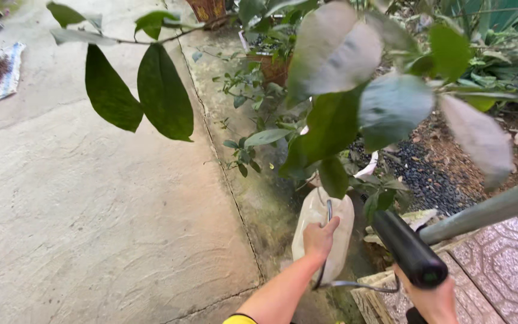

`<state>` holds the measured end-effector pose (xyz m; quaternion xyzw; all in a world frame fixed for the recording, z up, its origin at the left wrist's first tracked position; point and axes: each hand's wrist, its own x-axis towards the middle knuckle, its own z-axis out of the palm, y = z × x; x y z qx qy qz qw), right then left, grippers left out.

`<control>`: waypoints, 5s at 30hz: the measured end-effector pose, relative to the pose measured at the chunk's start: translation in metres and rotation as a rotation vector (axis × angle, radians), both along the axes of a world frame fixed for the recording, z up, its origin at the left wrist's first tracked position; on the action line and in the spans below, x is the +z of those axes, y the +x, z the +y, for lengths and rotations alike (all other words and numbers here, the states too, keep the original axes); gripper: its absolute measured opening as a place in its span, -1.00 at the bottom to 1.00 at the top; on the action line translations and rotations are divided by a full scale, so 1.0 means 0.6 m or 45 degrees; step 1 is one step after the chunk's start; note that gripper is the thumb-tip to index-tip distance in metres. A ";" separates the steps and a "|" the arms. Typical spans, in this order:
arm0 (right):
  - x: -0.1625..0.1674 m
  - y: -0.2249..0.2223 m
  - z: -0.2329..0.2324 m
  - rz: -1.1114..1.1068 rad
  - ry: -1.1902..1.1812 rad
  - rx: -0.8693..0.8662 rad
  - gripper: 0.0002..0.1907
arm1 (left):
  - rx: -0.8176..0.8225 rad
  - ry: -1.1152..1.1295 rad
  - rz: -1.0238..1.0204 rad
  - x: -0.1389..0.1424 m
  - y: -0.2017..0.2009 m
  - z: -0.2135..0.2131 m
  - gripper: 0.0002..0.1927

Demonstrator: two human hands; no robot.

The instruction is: The person uses a handheld pressure sprayer to water several potted plants and the ground around them in an outdoor garden area. They move from one pot to the next, directing the spray at the soil and foliage.

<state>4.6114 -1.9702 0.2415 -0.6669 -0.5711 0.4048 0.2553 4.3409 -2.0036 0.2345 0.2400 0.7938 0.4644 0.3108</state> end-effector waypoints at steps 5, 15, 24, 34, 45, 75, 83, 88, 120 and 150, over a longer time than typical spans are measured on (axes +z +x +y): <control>-0.025 0.047 0.029 -0.064 0.223 0.104 -0.45 | 0.024 -0.003 -0.134 0.007 0.048 0.002 -0.32; -0.012 0.080 0.047 -0.303 0.118 0.215 -0.51 | 0.065 -0.038 -0.082 -0.001 0.084 0.017 -0.33; 0.039 0.078 0.058 -0.292 0.195 0.323 -0.57 | 0.151 -0.014 -0.009 -0.030 0.079 0.025 -0.31; 0.070 0.094 0.048 -0.012 0.317 0.324 -0.61 | 0.153 0.038 0.035 -0.017 0.085 0.018 -0.30; 0.052 0.163 0.031 0.199 0.316 0.164 -0.62 | 0.078 -0.028 -0.037 -0.027 0.122 0.028 -0.33; 0.065 0.222 0.005 -0.008 0.204 0.301 -0.78 | 0.084 -0.028 -0.272 -0.029 0.216 -0.005 -0.45; 0.068 0.221 -0.020 -0.018 0.083 0.152 -0.73 | 0.127 0.017 -0.285 -0.030 0.213 -0.041 -0.47; 0.058 0.230 -0.052 0.017 0.309 0.100 -0.68 | 0.085 0.042 -0.315 -0.028 0.213 -0.066 -0.47; 0.129 0.026 -0.762 0.227 0.459 -0.198 -0.51 | -0.563 -0.023 0.100 -0.032 0.064 -0.576 -0.26; 0.188 0.538 -2.138 0.245 0.408 -1.935 -0.76 | -1.749 -0.450 -0.576 0.038 0.981 -1.637 -0.48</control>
